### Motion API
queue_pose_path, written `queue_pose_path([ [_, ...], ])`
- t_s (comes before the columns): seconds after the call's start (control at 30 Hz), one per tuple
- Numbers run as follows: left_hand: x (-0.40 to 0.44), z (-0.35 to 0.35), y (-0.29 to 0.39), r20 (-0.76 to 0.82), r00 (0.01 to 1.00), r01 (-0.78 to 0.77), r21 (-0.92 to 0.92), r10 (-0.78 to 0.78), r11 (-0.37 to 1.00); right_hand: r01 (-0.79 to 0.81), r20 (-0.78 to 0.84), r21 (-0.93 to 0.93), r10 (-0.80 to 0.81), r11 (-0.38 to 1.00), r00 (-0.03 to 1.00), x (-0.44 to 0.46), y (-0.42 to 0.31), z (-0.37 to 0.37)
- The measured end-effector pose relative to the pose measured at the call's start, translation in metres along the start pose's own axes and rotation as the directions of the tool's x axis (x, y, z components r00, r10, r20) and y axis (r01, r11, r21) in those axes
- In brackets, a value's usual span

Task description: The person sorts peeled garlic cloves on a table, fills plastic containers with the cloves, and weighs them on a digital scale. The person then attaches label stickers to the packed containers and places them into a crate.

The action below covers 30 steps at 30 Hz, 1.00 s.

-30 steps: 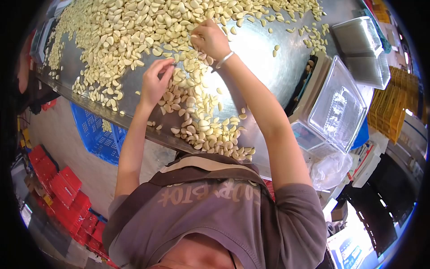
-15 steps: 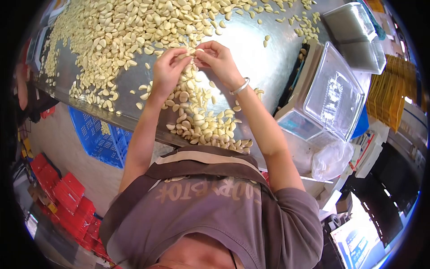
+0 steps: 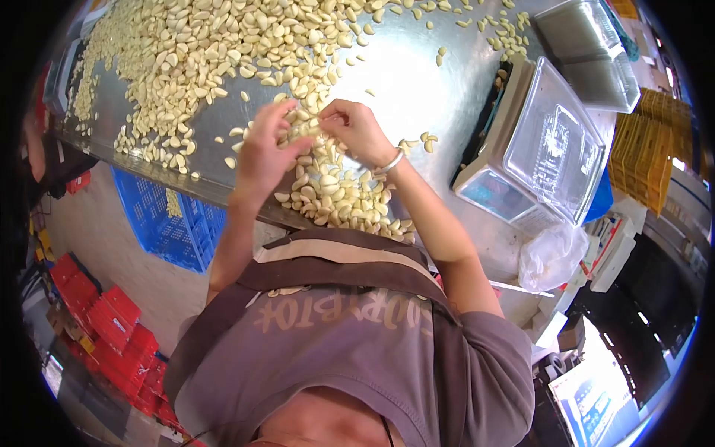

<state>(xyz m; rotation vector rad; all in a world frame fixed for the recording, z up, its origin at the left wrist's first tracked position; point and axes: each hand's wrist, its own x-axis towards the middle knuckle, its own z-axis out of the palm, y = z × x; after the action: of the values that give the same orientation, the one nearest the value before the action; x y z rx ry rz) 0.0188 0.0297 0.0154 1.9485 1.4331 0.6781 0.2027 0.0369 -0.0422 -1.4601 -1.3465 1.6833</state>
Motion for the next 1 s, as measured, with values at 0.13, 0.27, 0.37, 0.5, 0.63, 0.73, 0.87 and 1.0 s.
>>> queue_pose_path([
  [0.13,-0.001,-0.086,0.08,-0.318,0.94,-0.299,-0.591,0.125,0.749,0.385,-0.047,-0.494,-0.466,0.78,0.884,-0.032,-0.052,-0.019],
  [0.27,-0.01,-0.125,0.122,-0.279,0.853,-0.493,-0.707,0.44,0.507,0.661,0.04,-0.298,-0.683,0.688,0.729,-0.113,-0.197,-0.05],
  [0.37,-0.006,-0.129,0.134,-0.207,0.812,-0.484,-0.76,0.545,0.433,0.804,0.169,-0.335,-0.808,0.492,0.565,-0.153,-0.25,-0.071],
  [0.5,0.003,-0.134,0.138,-0.129,0.756,-0.459,-0.804,0.641,0.379,0.823,0.161,-0.437,-0.868,0.364,0.47,-0.191,-0.273,-0.089],
  [0.63,0.022,-0.149,0.144,-0.036,0.698,-0.426,-0.824,0.716,0.373,0.778,0.049,-0.557,-0.925,0.289,0.378,-0.226,-0.286,-0.108],
  [0.73,0.041,-0.168,0.16,0.042,0.656,-0.4,-0.827,0.753,0.395,0.759,-0.064,-0.6,-0.961,0.253,0.27,-0.244,-0.297,-0.129],
  [0.87,0.059,-0.189,0.181,0.068,0.605,-0.404,-0.832,0.793,0.379,0.745,-0.109,-0.645,-0.985,0.17,0.131,-0.264,-0.313,-0.146],
  [1.0,0.062,-0.198,0.193,0.1,0.575,-0.401,-0.831,0.812,0.386,0.735,-0.126,-0.668,-0.991,0.119,0.047,-0.284,-0.318,-0.152],
])
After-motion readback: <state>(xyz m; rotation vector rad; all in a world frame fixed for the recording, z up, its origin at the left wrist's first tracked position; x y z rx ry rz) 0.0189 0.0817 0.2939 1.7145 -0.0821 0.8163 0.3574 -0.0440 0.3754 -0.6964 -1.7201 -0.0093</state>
